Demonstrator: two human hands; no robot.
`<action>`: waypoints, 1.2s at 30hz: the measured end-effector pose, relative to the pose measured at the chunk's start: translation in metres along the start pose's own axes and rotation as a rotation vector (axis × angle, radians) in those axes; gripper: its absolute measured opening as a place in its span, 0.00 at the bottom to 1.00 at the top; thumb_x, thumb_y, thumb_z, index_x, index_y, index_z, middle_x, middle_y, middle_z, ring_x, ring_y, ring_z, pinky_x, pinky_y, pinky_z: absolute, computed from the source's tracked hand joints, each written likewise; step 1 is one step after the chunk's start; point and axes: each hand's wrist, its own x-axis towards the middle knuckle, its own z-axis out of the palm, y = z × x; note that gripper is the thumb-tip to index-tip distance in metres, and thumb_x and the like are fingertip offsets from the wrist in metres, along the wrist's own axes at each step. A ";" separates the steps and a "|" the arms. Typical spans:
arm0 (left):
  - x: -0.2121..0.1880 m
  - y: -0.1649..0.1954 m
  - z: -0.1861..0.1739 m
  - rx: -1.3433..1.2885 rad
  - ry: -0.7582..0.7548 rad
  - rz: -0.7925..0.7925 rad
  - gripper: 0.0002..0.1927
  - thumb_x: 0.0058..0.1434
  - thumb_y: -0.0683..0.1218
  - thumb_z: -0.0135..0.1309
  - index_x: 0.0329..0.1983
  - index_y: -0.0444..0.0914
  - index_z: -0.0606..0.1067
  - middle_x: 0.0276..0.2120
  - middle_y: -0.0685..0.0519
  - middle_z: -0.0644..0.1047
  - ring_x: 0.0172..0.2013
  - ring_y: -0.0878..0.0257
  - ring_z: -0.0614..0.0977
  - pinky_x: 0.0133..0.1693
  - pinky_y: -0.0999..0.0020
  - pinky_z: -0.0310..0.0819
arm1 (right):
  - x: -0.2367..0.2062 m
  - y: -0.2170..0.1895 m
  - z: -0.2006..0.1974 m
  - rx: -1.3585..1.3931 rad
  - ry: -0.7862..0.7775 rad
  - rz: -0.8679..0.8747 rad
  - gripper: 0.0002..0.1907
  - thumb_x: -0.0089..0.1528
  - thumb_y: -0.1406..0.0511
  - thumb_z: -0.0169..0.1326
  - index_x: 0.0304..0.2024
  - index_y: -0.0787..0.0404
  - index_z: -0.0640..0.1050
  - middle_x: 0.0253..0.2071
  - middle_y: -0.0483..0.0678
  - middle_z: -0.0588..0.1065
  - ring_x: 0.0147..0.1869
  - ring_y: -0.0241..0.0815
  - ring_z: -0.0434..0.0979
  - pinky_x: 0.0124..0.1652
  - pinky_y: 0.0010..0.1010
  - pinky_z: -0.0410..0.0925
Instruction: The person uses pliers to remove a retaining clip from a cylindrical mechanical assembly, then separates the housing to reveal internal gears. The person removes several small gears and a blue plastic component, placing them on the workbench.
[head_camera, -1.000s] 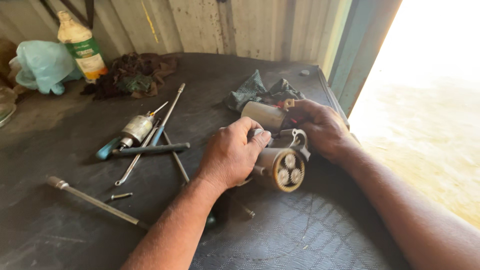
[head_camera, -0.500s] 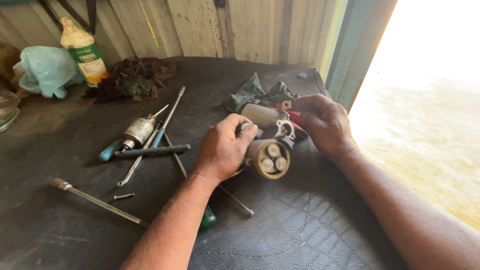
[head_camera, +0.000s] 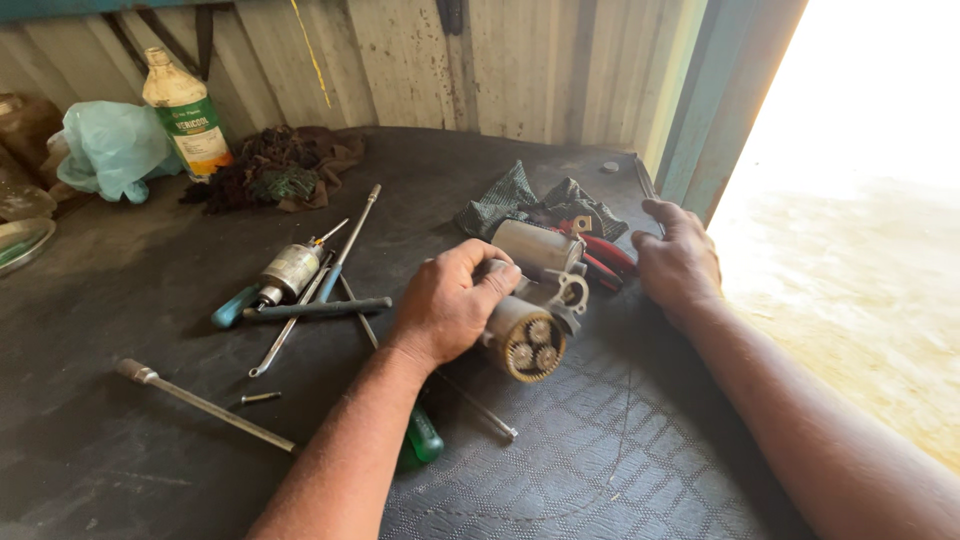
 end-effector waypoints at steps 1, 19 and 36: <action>-0.001 0.002 0.000 0.001 -0.006 -0.009 0.17 0.59 0.57 0.57 0.41 0.40 0.81 0.35 0.48 0.85 0.39 0.54 0.88 0.41 0.61 0.79 | 0.001 -0.002 0.001 -0.013 -0.022 -0.023 0.27 0.59 0.63 0.56 0.62 0.55 0.75 0.60 0.52 0.73 0.62 0.50 0.73 0.59 0.39 0.62; 0.010 -0.009 0.001 -0.009 -0.033 -0.096 0.19 0.57 0.58 0.57 0.40 0.40 0.83 0.35 0.47 0.85 0.38 0.54 0.87 0.41 0.61 0.78 | -0.072 -0.061 -0.051 -0.021 0.098 -0.764 0.25 0.58 0.54 0.66 0.54 0.59 0.80 0.58 0.53 0.75 0.65 0.52 0.74 0.61 0.40 0.68; 0.014 -0.012 0.001 0.000 -0.068 -0.150 0.21 0.56 0.60 0.58 0.41 0.39 0.82 0.37 0.46 0.85 0.40 0.54 0.87 0.44 0.60 0.78 | -0.117 -0.079 -0.040 -0.270 -0.113 -0.856 0.43 0.45 0.43 0.68 0.57 0.57 0.77 0.58 0.50 0.71 0.68 0.54 0.64 0.62 0.51 0.56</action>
